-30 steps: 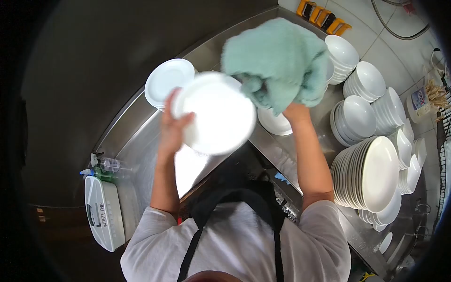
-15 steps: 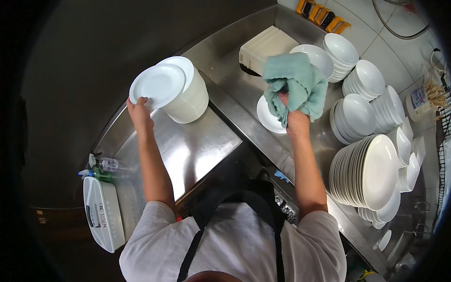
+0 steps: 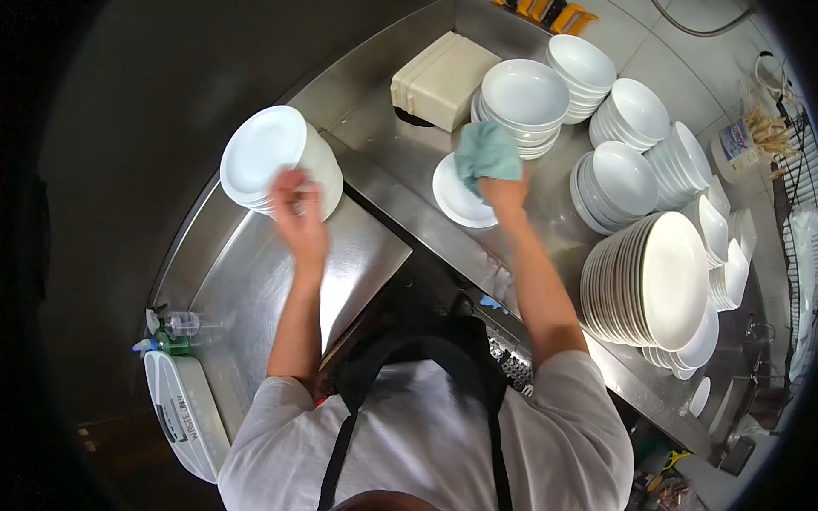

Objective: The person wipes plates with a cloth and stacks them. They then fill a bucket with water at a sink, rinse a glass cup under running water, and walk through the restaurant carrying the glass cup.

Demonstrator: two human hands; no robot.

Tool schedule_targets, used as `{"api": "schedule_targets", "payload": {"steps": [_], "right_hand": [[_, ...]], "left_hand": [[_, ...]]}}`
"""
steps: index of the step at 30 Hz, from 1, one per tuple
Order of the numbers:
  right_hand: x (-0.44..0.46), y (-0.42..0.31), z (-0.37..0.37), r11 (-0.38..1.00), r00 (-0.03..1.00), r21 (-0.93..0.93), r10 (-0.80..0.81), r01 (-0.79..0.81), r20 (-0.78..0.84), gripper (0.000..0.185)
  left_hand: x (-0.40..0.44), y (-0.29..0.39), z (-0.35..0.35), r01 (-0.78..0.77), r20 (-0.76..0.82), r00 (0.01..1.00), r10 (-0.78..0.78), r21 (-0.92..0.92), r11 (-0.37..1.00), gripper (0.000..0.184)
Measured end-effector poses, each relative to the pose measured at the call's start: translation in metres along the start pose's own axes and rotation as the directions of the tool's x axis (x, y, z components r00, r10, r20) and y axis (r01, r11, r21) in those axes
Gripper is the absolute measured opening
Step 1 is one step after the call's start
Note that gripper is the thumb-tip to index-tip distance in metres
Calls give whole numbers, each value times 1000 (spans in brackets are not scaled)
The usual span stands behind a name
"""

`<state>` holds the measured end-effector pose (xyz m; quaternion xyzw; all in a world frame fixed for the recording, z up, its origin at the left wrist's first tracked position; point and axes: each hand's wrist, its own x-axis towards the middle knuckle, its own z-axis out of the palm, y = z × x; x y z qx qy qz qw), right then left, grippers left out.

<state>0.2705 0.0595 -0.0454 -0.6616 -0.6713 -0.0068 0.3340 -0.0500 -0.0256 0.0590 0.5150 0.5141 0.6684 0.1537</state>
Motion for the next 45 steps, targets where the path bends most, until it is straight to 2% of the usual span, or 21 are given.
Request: {"api": "schedule_targets", "payload": {"steps": [1, 2, 4, 5, 7, 9, 10, 13, 14, 17, 21, 24, 26, 28, 29, 32, 35, 38, 41, 44, 45], "right_hand": [[-7, -3, 18, 998, 999, 44, -34, 33, 16, 33], [-12, -9, 35, 994, 997, 85, -69, 66, 28, 35], [-11, -24, 54, 931, 907, -89, -319, 354, 273, 37], [-31, -21, 65, 929, 930, 204, -339, 308, 142, 41], [-51, -32, 44, 923, 891, 220, -369, 316, 266, 43], [-58, -32, 20, 948, 892, 258, -274, 187, 361, 42], [-61, -27, 12, 954, 883, 274, -231, 123, 409, 41], [-76, 6, 1, 941, 944, 111, -327, 321, 46, 34], [-73, 10, -9, 958, 961, 69, -278, 277, 1, 30], [-63, 22, 3, 990, 983, -59, -134, 128, -126, 28], [-69, 45, 3, 1000, 952, 22, 6, 1, -305, 25], [-57, 84, 8, 819, 829, 461, 493, -341, -264, 40], [-63, 81, 2, 896, 901, 204, 420, -393, -109, 52], [-61, 58, -13, 889, 903, -183, 430, -420, 14, 70], [-61, 62, -12, 885, 896, -180, 442, -430, 33, 68], [-49, 83, 9, 887, 898, -204, 435, -415, 61, 54], [-48, 90, 13, 934, 947, -158, 321, -319, -18, 44], [-47, 107, 25, 955, 956, -61, 285, -290, -75, 42], [-40, 115, 18, 961, 970, 145, 240, -234, -24, 46], [-29, 78, -26, 885, 968, 413, 248, -216, -26, 53], [-28, 65, -32, 949, 990, 305, 113, -80, -90, 55]], "left_hand": [[-14, 0, 18, 94, 194, 977, -92, 1, 996, 44], [-29, -14, 36, 158, 284, 946, -153, 4, 987, 45], [-49, -29, 67, 226, 405, 887, -223, 39, 973, 45], [-56, -29, 78, 236, 437, 866, -242, 70, 969, 44], [-62, -45, 96, 197, 478, 844, -244, 147, 969, 43], [-63, -64, 116, 131, 469, 852, -233, 240, 962, 41], [-62, -73, 125, 167, 469, 840, -271, 252, 953, 43], [-56, -95, 155, -41, 567, 794, -221, 413, 910, 46], [-56, -93, 168, 43, 571, 759, -313, 435, 899, 47], [-64, -114, 211, -23, 617, 702, -357, 520, 854, 50], [-65, -128, 225, -16, 627, 672, -395, 546, 838, 49], [-64, -132, 228, -13, 599, 703, -382, 549, 836, 41], [-63, -130, 228, -65, 601, 708, -371, 578, 813, 40], [-57, -119, 231, -42, 589, 704, -397, 593, 804, 38], [-58, -113, 230, -30, 582, 698, -416, 605, 796, 37], [-61, -104, 229, -45, 537, 787, -303, 540, 841, 39], [-60, -102, 228, 16, 567, 760, -317, 472, 882, 43], [-62, -88, 222, 194, 565, 709, -422, 419, 887, 42], [-87, -115, 234, 540, 539, 677, -501, 98, 836, 41], [-88, -99, 225, 535, 544, 724, -424, -56, 843, 43], [-83, -87, 224, 514, 565, 723, -397, -57, 856, 42]]}}
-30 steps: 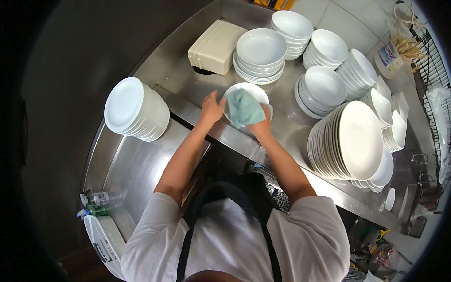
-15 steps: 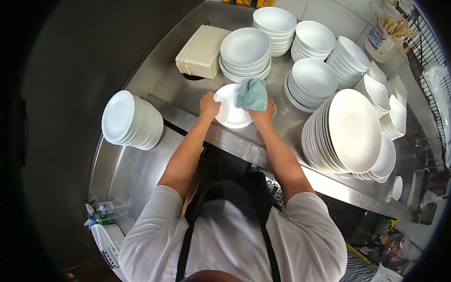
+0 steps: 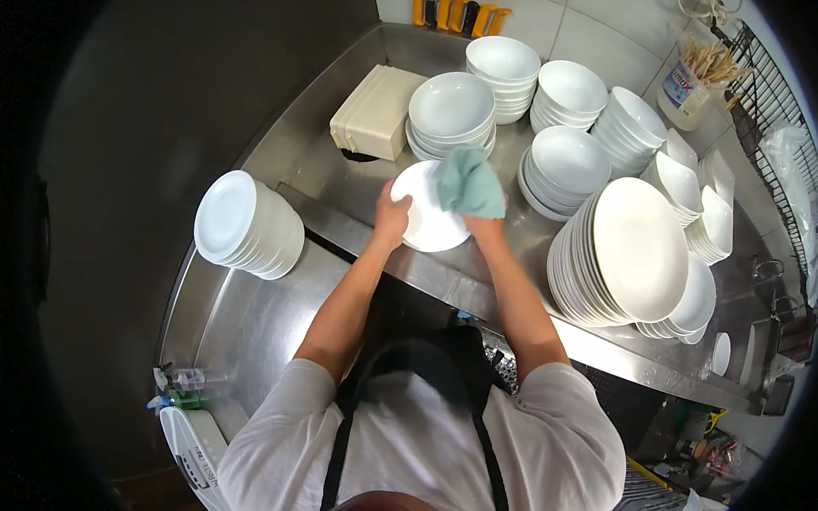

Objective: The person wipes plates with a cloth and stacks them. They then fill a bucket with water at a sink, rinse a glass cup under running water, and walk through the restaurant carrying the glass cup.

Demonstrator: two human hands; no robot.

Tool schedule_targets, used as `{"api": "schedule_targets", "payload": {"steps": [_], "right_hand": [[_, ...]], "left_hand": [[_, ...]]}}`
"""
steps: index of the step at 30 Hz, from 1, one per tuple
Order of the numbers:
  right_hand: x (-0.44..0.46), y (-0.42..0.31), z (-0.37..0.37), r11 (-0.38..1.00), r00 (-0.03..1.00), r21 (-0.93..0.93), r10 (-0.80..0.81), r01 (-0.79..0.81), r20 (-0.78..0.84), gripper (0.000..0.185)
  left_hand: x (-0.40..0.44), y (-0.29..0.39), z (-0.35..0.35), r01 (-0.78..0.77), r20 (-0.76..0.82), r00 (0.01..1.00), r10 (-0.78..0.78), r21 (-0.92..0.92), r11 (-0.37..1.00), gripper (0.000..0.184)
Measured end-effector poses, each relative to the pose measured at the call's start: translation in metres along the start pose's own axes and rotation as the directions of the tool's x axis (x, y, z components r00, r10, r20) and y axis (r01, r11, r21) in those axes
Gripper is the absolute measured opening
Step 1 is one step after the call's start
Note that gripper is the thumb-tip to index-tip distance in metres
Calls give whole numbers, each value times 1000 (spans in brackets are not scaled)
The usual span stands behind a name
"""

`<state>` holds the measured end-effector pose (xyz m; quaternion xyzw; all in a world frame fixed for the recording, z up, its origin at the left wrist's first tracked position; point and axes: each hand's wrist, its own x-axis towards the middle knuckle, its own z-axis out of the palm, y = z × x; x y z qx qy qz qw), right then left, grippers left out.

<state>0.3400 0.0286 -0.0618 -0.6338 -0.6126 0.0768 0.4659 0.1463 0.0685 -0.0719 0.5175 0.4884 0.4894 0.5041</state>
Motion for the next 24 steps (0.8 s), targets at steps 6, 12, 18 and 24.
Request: {"api": "schedule_targets", "payload": {"steps": [6, 12, 18, 24], "right_hand": [[2, -74, -6, 916, 937, -238, -345, 323, -56, 59], [23, -61, -22, 993, 979, -41, -116, 111, -165, 45], [12, -126, -49, 997, 994, 29, 67, -70, 89, 63], [-48, -156, -5, 935, 929, 80, -352, 345, 115, 59]], "left_hand": [[-28, 56, 1, -285, 113, 959, 261, 374, 883, 34], [-40, 102, -34, -215, 19, 976, 216, -51, 975, 26], [-28, 101, -77, -279, -175, 897, 406, 487, 828, 36], [-22, 55, -79, -273, -230, 925, 302, 149, 950, 33]]}}
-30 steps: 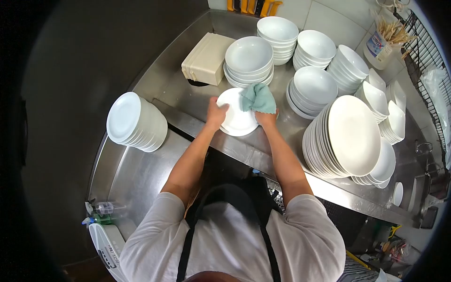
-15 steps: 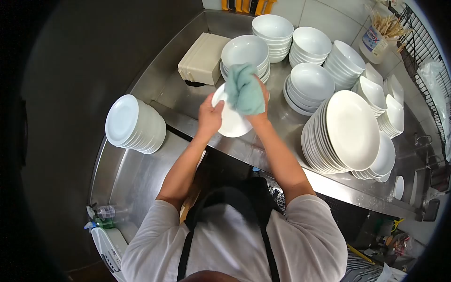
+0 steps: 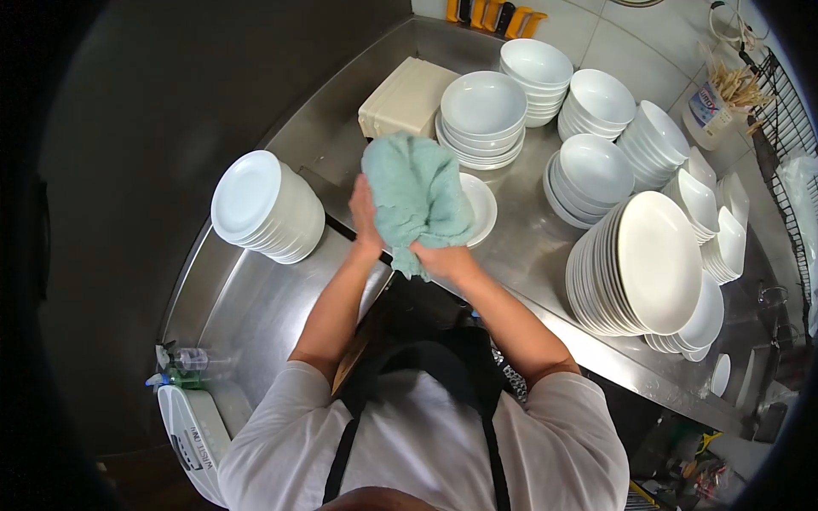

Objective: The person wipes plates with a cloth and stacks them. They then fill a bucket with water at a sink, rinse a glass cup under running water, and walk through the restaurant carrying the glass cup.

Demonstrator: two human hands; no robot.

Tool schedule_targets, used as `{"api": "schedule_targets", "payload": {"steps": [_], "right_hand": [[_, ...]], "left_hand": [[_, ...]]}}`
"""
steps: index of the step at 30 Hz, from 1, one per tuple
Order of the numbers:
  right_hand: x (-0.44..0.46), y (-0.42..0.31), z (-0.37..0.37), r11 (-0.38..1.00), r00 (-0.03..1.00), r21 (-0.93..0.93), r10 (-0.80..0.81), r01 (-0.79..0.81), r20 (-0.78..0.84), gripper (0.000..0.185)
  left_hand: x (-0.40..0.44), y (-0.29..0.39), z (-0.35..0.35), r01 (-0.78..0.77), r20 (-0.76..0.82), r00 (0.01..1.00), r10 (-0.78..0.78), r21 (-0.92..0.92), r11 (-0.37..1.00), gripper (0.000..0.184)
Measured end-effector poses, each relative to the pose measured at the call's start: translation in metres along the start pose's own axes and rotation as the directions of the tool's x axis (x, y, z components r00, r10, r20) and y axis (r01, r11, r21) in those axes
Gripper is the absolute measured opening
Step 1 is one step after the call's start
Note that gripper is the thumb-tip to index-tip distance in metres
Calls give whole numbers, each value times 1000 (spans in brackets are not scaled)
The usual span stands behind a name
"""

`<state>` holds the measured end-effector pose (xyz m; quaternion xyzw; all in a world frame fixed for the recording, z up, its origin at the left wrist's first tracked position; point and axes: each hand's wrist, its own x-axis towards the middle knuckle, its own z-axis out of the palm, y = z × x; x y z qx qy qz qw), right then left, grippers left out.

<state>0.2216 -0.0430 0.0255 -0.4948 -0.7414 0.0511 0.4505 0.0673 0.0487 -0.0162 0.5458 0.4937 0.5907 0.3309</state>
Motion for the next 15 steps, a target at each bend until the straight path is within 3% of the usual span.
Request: {"api": "schedule_targets", "payload": {"steps": [2, 3, 6, 7, 8, 9, 12, 13, 15], "right_hand": [[7, -4, 11, 999, 995, -22, -29, 31, 96, 57], [16, 5, 12, 997, 976, -57, 59, -48, 212, 56], [32, -33, -6, 959, 832, -138, 282, -246, 477, 50], [10, -49, -6, 998, 961, -55, 54, -41, 272, 50], [0, -60, -4, 984, 984, -17, -174, 175, 39, 49], [15, -87, 9, 998, 998, 6, -63, 63, 3, 51], [7, -75, 37, 976, 992, 178, -119, 124, -37, 53], [29, -84, 24, 993, 992, 15, -120, 120, 30, 54], [47, -76, 13, 996, 992, 52, -81, 76, 99, 57]], "left_hand": [[-20, -11, 19, 131, 196, 978, -68, -334, 933, 33], [-32, -11, 28, 221, 280, 955, -95, -462, 859, 33], [-41, -9, 23, 389, 405, 903, -142, -632, 670, 34], [-40, -8, 9, 436, 441, 884, -155, -657, 615, 34], [-41, -7, -4, 473, 471, 867, -162, -678, 563, 34], [-40, -6, -15, 504, 499, 851, -164, -689, 521, 34], [-55, -1, -35, 581, 567, 807, -164, -713, 393, 35], [-62, 0, -36, 590, 573, 802, -171, -711, 382, 35], [-68, 0, -32, 598, 572, 798, -189, -717, 358, 35]]}}
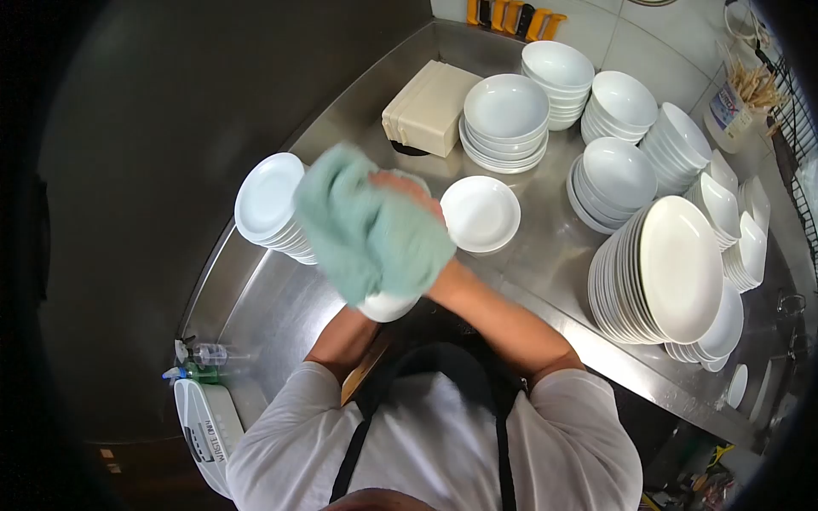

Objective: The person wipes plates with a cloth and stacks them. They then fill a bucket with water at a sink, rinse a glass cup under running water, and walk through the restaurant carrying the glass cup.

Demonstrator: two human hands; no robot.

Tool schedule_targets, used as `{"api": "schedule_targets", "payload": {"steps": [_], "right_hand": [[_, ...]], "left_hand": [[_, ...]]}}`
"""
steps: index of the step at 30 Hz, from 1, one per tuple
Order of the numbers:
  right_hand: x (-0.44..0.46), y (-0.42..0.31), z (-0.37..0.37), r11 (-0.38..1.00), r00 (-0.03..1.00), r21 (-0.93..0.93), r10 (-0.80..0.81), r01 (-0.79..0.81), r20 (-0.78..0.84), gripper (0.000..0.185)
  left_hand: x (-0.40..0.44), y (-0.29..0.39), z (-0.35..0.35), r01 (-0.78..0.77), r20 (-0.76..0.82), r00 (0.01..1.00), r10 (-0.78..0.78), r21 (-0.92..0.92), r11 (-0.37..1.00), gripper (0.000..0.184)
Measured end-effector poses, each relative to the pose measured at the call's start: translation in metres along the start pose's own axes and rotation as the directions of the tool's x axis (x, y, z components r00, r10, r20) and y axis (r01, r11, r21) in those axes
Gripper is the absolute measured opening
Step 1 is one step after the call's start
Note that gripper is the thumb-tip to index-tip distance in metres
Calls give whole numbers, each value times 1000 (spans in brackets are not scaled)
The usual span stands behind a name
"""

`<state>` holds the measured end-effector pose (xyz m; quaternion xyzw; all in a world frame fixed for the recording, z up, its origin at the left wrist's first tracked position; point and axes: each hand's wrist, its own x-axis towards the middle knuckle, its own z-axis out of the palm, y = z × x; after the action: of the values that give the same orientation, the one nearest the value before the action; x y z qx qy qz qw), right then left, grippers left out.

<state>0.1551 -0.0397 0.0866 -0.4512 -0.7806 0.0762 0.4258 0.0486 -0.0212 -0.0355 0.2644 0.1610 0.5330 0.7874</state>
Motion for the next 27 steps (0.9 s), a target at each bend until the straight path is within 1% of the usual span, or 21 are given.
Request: {"api": "schedule_targets", "payload": {"steps": [2, 4, 5, 6, 7, 8, 10, 11, 12, 13, 15, 16, 18, 19, 20, 21, 22, 23, 24, 25, 27], "right_hand": [[-2, 22, -9, 915, 999, 402, 49, -46, 2, 59], [-22, 28, -7, 991, 996, 119, -71, 65, 46, 71], [-36, 31, -3, 990, 987, -22, -134, 136, 83, 77], [-61, 34, 3, 988, 985, -29, -151, 154, 83, 81], [-75, 23, 1, 985, 983, -37, -165, 168, 78, 85], [-78, 21, -5, 975, 982, 139, -181, 172, 61, 79], [-65, -1, -31, 861, 976, 478, -214, 176, 27, 69], [-49, 11, -50, 847, 924, 399, -382, 352, -4, 59], [-46, 25, -47, 883, 959, 417, -273, 216, 81, 55], [-43, 28, -43, 912, 969, 356, -241, 205, 58, 50], [-38, 29, -34, 957, 983, 229, -184, 177, 11, 38], [-39, 34, -32, 980, 979, 33, -193, 195, -60, 29], [-47, 60, -25, 996, 987, 74, 54, -43, -149, 29], [-46, 67, -25, 982, 965, 101, 177, -160, -194, 29], [-43, 70, -23, 893, 901, 357, 367, -273, -230, 30], [-39, 68, -22, 730, 811, 592, 547, -341, -207, 31], [-35, 66, -21, 509, 702, 784, 699, -356, -135, 31], [-33, 64, -22, 557, 733, 754, 663, -349, -151, 33], [-33, 60, -22, 605, 763, 722, 624, -335, -168, 34], [-34, 57, -22, 648, 790, 688, 588, -328, -177, 36], [-35, 60, -31, 642, 786, 619, 615, -452, -63, 38]], "left_hand": [[0, 0, 2, 0, -32, 999, 0, 7, 1000, 36], [8, 5, 3, -35, -111, 993, 42, 71, 997, 36], [12, 6, 4, -60, -158, 984, 78, 112, 992, 36], [19, 9, 2, -85, -221, 967, 127, 190, 978, 36], [30, 17, 3, -123, -297, 928, 227, 331, 936, 37], [40, 26, 5, -134, -356, 875, 327, 472, 871, 37], [59, 54, 9, -48, -340, 773, 535, 810, 584, 37], [62, 67, 13, 15, -290, 753, 590, 905, 426, 37], [61, 76, 20, 31, -182, 760, 624, 969, 246, 39], [61, 86, 27, 41, -68, 767, 638, 998, 57, 41], [66, 105, 45, 63, 33, 751, 660, 991, -120, 38], [66, 112, 58, 76, 82, 745, 663, 976, -206, 37], [55, 125, 94, -43, 58, 747, 662, 998, -39, 29], [50, 128, 107, -104, 50, 750, 659, 994, 43, 26], [43, 126, 112, -359, 54, 793, 607, 846, 393, 30], [36, 118, 112, -374, 34, 781, 623, 825, 424, 34], [29, 109, 113, -392, 15, 768, 640, 802, 451, 39], [23, 99, 113, -416, 5, 753, 658, 778, 471, 44], [16, 80, 101, -400, 39, 788, 614, 791, 463, 47], [17, 63, 100, -495, -79, 765, 640, 565, 661, 45], [11, 71, 90, -388, -73, 843, 533, 603, 697, 47]]}}
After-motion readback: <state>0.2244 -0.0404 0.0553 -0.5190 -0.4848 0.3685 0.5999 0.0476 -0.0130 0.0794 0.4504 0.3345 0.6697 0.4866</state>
